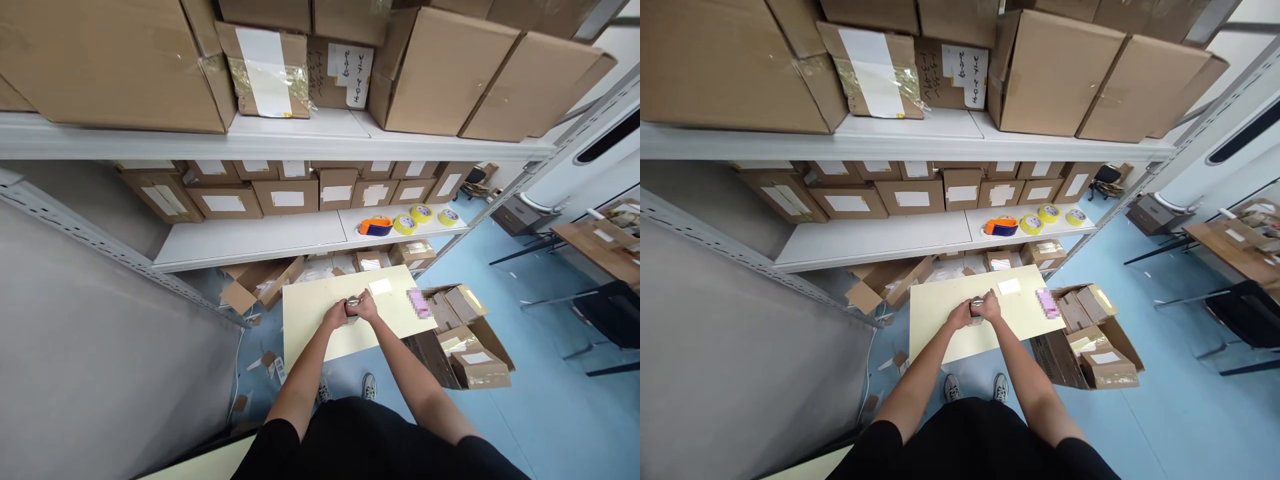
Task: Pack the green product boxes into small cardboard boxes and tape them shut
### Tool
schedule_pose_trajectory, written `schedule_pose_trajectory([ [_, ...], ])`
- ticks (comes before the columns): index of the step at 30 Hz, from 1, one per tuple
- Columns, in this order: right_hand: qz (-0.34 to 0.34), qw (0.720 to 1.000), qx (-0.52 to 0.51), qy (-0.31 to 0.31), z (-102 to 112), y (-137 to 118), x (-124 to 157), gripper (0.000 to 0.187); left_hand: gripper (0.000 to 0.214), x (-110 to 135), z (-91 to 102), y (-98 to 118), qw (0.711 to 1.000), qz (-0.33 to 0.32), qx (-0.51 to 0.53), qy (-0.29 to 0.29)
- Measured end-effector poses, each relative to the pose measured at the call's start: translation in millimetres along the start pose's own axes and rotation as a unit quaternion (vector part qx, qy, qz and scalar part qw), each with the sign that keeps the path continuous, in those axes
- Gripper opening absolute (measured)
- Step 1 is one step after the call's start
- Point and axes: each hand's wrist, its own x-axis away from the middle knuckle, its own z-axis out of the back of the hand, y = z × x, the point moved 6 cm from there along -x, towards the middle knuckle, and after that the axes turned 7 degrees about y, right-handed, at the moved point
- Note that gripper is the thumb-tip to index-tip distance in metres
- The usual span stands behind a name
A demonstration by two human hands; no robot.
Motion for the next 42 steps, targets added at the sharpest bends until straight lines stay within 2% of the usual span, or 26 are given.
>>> schedule_pose_trajectory([
  [2,0.006,0.997,-0.08,0.005,31.1,-11.3,-4.4,0.042,0.086,1.2,1.9,3.2,1.0,-0.002,-0.002,0.003],
  [6,0.114,0.973,-0.199,0.025,108.9,-63.5,-6.1,0.041,0.098,3.7,1.3,6.8,1.0,0.007,-0.01,0.003],
  [10,0.191,0.938,-0.29,0.025,176.1,-117.5,5.8,0.045,0.133,9.3,6.9,13.6,0.995,0.059,-0.074,-0.02],
  [13,0.221,0.924,-0.313,0.005,210.7,-143.3,17.6,0.045,0.155,16.4,39.0,32.9,0.993,0.074,-0.091,0.003],
  [15,0.238,0.917,-0.321,-0.004,226.8,-152.5,25.0,0.044,0.149,24.7,79.3,60.7,0.996,0.035,-0.029,0.072],
  [16,0.247,0.913,-0.323,-0.006,232.8,-155.3,28.2,0.044,0.132,31.7,103.0,79.1,0.992,0.001,0.032,0.118],
  [18,0.262,0.909,-0.324,0.0,241.2,-158.0,33.6,0.046,0.086,52.5,149.2,118.8,0.961,-0.058,0.156,0.22],
  [19,0.267,0.908,-0.324,0.007,243.6,-158.5,35.8,0.047,0.07,64.8,165.5,143.2,0.94,-0.11,0.211,0.244],
  [20,0.27,0.906,-0.326,0.014,244.9,-159.0,37.7,0.049,0.064,77.2,175.0,169.2,0.923,-0.166,0.251,0.241],
  [22,0.27,0.9,-0.34,0.02,244.7,-159.7,40.6,0.052,0.077,98.8,177.8,216.5,0.91,-0.234,0.256,0.226],
  [24,0.259,0.893,-0.367,0.012,242.1,-158.9,42.0,0.053,0.093,112.9,171.7,247.0,0.909,-0.229,0.224,0.265],
  [25,0.251,0.887,-0.386,0.002,240.5,-157.6,42.3,0.054,0.091,117.0,168.3,255.9,0.905,-0.215,0.22,0.293],
  [28,0.24,0.858,-0.447,-0.075,232.7,-150.1,44.1,0.062,0.085,117.4,161.2,265.1,0.89,-0.186,0.248,0.334],
  [31,0.246,0.83,-0.456,-0.209,216.5,-137.9,52.6,0.077,0.099,107.0,162.6,258.9,0.872,-0.178,0.329,0.315],
  [33,0.248,0.823,-0.441,-0.256,205.3,-127.2,58.9,0.086,0.11,100.5,163.8,255.5,0.867,-0.173,0.371,0.285],
  [35,0.239,0.83,-0.44,-0.245,198.2,-117.1,61.2,0.098,0.115,97.2,163.0,258.1,0.868,-0.179,0.388,0.253],
  [39,0.205,0.868,-0.432,-0.138,200.4,-102.2,59.0,0.13,0.126,97.2,162.3,270.6,0.873,-0.197,0.371,0.248],
  [40,0.204,0.87,-0.43,-0.131,202.3,-100.7,59.5,0.134,0.129,97.0,163.3,272.6,0.872,-0.195,0.37,0.255],
  [42,0.21,0.858,-0.438,-0.169,203.9,-100.8,62.5,0.132,0.133,95.7,166.0,274.7,0.866,-0.189,0.385,0.257],
])
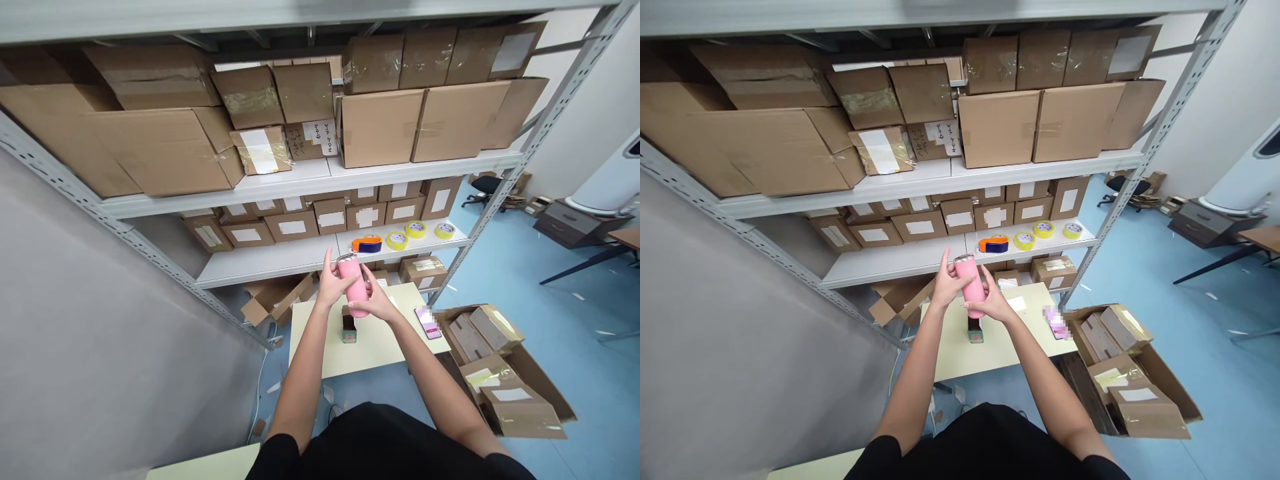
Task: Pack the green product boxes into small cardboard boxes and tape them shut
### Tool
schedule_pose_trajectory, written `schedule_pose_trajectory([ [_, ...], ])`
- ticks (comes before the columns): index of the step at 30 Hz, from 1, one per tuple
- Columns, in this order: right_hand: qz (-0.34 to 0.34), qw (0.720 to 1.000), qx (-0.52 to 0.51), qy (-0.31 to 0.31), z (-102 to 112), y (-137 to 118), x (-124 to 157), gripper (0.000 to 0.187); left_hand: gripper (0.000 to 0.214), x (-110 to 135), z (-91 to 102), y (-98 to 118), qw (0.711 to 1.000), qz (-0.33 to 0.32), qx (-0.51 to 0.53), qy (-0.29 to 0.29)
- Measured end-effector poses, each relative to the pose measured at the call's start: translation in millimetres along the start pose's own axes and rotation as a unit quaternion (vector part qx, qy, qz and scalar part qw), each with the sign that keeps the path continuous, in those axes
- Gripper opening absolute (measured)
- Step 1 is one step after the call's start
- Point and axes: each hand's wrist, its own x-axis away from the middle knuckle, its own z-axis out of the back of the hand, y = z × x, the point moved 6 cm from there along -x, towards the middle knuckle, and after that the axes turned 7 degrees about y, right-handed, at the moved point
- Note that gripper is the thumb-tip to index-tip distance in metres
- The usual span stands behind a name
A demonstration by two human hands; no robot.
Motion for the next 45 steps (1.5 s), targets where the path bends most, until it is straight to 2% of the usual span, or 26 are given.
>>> schedule_pose_trajectory([
  [3,-0.014,0.997,-0.037,-0.059,-2.8,-0.7,3.4,0.125,0.133,-4.1,-0.6,1.9,0.999,0.024,0.035,-0.027],
  [4,-0.01,0.998,-0.035,-0.05,-1.7,-0.6,3.5,0.127,0.133,-4.8,-0.7,2.9,0.998,0.028,0.04,-0.039],
  [7,0.022,0.999,0.012,0.038,4.8,-2.1,3.3,0.137,0.135,-5.7,0.6,6.7,0.998,0.024,0.032,-0.057],
  [9,0.03,0.998,0.022,0.06,3.8,-3.8,4.8,0.137,0.136,-6.2,2.2,6.8,0.998,0.026,0.026,-0.052],
  [13,-0.003,0.999,-0.028,-0.023,-10.4,-4.6,9.3,0.128,0.134,-7.9,1.8,2.0,0.996,0.044,0.057,-0.061],
  [15,0.001,1.0,-0.014,-0.011,-10.8,-4.3,9.5,0.13,0.135,-8.9,0.6,0.5,0.994,0.037,0.07,-0.075],
  [17,0.013,0.999,0.019,0.043,-6.7,-2.6,7.9,0.136,0.137,-10.7,2.7,-1.9,0.996,0.031,0.06,-0.065],
  [19,0.014,0.997,0.029,0.069,-5.5,1.4,6.2,0.142,0.138,-12.6,6.9,-5.7,0.998,0.037,0.043,-0.04],
  [23,-0.012,1.0,-0.025,0.011,-14.7,8.7,4.5,0.136,0.127,-14.3,9.5,-13.0,0.995,0.063,0.065,-0.033],
  [25,-0.015,0.999,-0.025,0.03,-13.5,9.6,4.1,0.136,0.12,-14.8,9.2,-15.1,0.994,0.071,0.076,-0.035],
  [28,-0.005,0.996,0.018,0.089,-7.6,10.7,3.1,0.143,0.127,-16.2,9.8,-15.6,0.996,0.067,0.051,-0.028],
  [31,-0.008,0.998,0.015,0.068,-9.4,14.8,0.5,0.143,0.132,-17.9,11.9,-15.2,0.998,0.061,0.032,-0.014],
  [34,-0.008,0.999,-0.002,0.044,-10.6,18.2,-2.2,0.136,0.128,-18.8,11.5,-16.5,0.996,0.071,0.046,-0.026],
  [38,0.009,0.992,0.067,0.108,-3.6,18.9,-3.4,0.131,0.126,-21.6,13.2,-15.5,0.999,0.048,0.014,-0.015],
  [40,0.009,0.989,0.084,0.12,-2.8,21.3,-3.5,0.132,0.123,-23.4,14.2,-14.9,0.999,0.032,-0.026,-0.004],
  [45,0.011,0.997,0.029,0.071,-7.2,39.3,-6.9,0.126,0.097,-25.1,8.6,-20.5,0.998,0.034,-0.043,-0.04],
])
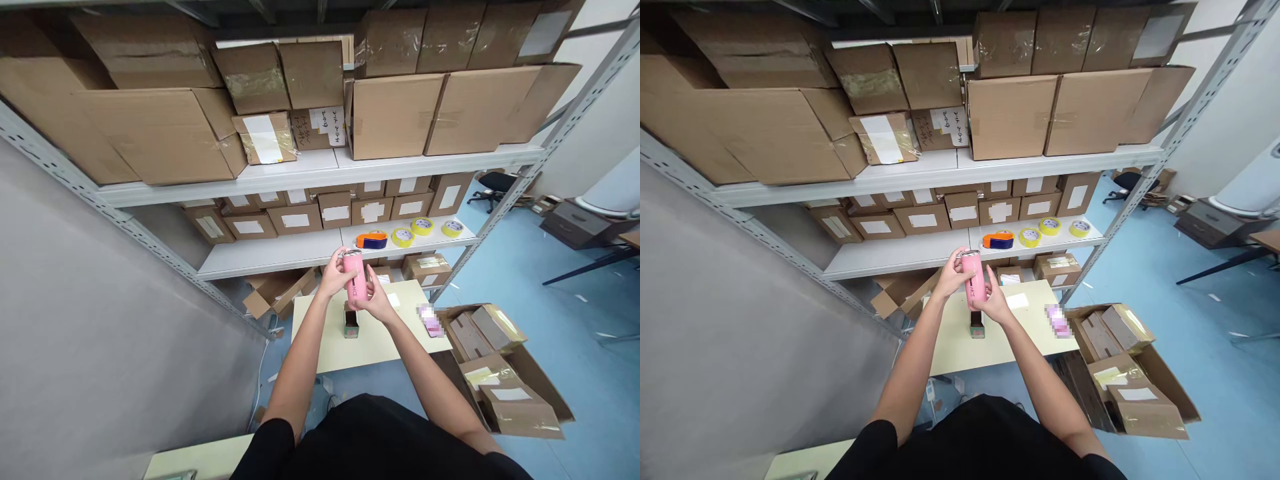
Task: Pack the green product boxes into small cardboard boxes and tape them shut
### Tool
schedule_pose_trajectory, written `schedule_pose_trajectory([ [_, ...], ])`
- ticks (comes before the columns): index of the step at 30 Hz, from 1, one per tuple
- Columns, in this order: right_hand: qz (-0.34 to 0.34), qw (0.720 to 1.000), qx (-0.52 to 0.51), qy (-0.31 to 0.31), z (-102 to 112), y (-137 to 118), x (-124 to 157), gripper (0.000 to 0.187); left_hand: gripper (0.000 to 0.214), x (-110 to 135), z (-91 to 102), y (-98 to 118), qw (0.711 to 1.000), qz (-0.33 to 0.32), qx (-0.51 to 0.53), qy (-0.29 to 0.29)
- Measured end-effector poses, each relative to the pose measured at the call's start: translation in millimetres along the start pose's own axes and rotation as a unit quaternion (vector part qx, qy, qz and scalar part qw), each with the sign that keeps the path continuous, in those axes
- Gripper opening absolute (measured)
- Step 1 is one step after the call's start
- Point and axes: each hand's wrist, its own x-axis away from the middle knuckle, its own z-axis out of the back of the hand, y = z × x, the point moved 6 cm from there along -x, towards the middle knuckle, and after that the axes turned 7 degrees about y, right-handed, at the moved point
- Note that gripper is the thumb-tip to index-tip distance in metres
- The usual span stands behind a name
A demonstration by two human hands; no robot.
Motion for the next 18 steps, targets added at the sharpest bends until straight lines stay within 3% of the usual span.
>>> schedule_pose_trajectory([
  [5,-0.016,1.0,0.003,0.006,6.1,43.3,-4.4,0.126,0.083,-4.2,4.5,-17.0,0.994,0.006,-0.11,-0.016],
  [10,-0.093,0.994,-0.007,-0.06,17.7,124.6,-2.3,0.113,0.074,-5.2,20.3,-55.8,0.984,0.003,-0.177,0.021],
  [14,-0.222,0.963,0.154,0.015,31.7,204.7,10.9,0.098,0.077,0.6,26.6,-94.6,0.985,0.002,-0.158,0.062],
  [16,-0.231,0.947,0.219,0.043,28.0,229.4,17.5,0.085,0.078,4.2,25.3,-113.0,0.988,0.005,-0.133,0.074],
  [18,-0.221,0.935,0.266,0.073,21.3,244.1,21.3,0.06,0.078,7.8,22.9,-130.6,0.99,0.014,-0.11,0.081],
])
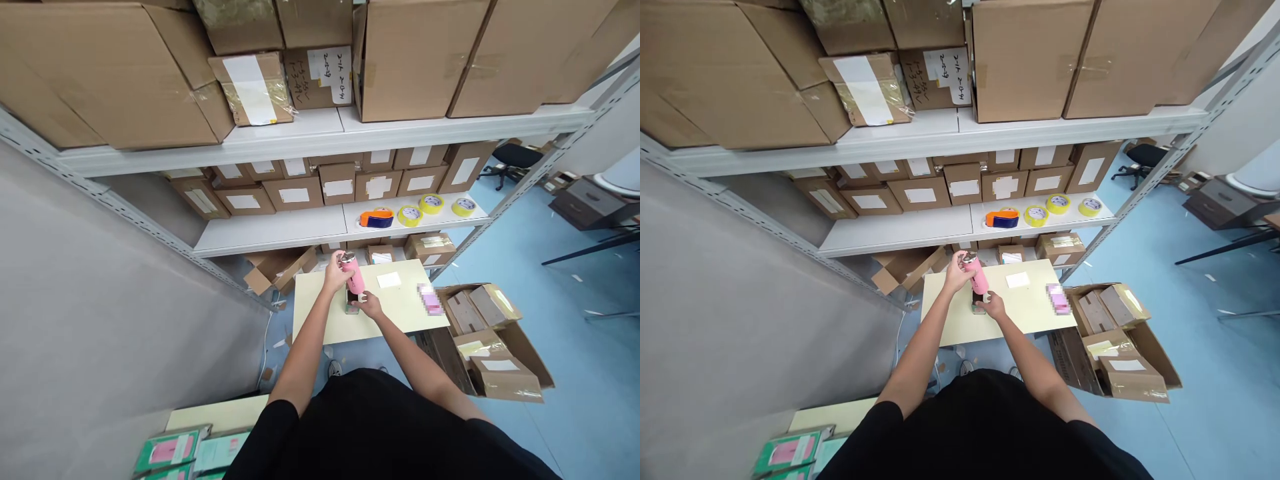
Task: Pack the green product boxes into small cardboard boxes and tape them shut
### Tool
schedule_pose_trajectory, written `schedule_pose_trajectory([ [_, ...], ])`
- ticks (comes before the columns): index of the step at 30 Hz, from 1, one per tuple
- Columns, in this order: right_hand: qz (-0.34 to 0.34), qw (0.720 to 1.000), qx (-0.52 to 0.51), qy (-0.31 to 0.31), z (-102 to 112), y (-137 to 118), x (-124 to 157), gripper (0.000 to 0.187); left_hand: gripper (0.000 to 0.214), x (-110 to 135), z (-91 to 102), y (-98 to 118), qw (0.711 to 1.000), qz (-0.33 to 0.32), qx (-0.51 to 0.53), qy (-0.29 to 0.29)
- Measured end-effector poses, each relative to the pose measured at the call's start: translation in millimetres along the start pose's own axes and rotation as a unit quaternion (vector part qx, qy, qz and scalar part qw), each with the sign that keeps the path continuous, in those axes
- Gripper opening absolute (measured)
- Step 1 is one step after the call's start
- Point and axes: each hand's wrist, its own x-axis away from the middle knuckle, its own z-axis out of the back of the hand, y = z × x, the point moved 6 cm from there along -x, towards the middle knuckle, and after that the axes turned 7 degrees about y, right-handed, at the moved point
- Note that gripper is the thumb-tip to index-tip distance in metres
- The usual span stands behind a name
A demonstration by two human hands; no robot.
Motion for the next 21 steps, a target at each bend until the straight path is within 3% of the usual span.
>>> schedule_pose_trajectory([
  [3,0.004,0.998,0.034,0.062,-10.7,6.7,-1.2,0.018,0.077,6.1,-6.8,-24.9,0.999,0.032,0.018,0.0],
  [4,0.003,0.997,0.04,0.073,-12.3,8.7,-2.1,0.013,0.077,8.2,-7.5,-32.9,0.999,0.043,0.019,0.001],
  [8,-0.022,0.997,0.028,0.073,-13.9,21.8,-6.8,0.024,0.076,17.2,-0.4,-59.4,0.998,0.067,0.01,0.017],
  [14,-0.047,0.997,-0.001,0.058,-13.2,36.1,-6.5,0.025,0.077,30.3,13.8,-82.4,0.998,0.062,-0.023,0.009],
  [17,-0.051,0.997,-0.016,0.056,-16.3,37.2,-3.9,0.024,0.077,39.1,8.9,-87.0,0.994,0.047,-0.099,-0.01],
  [21,-0.054,0.996,-0.026,0.065,-18.6,36.2,-2.2,0.025,0.065,54.7,-4.6,-91.1,0.966,0.003,-0.257,-0.011],
])
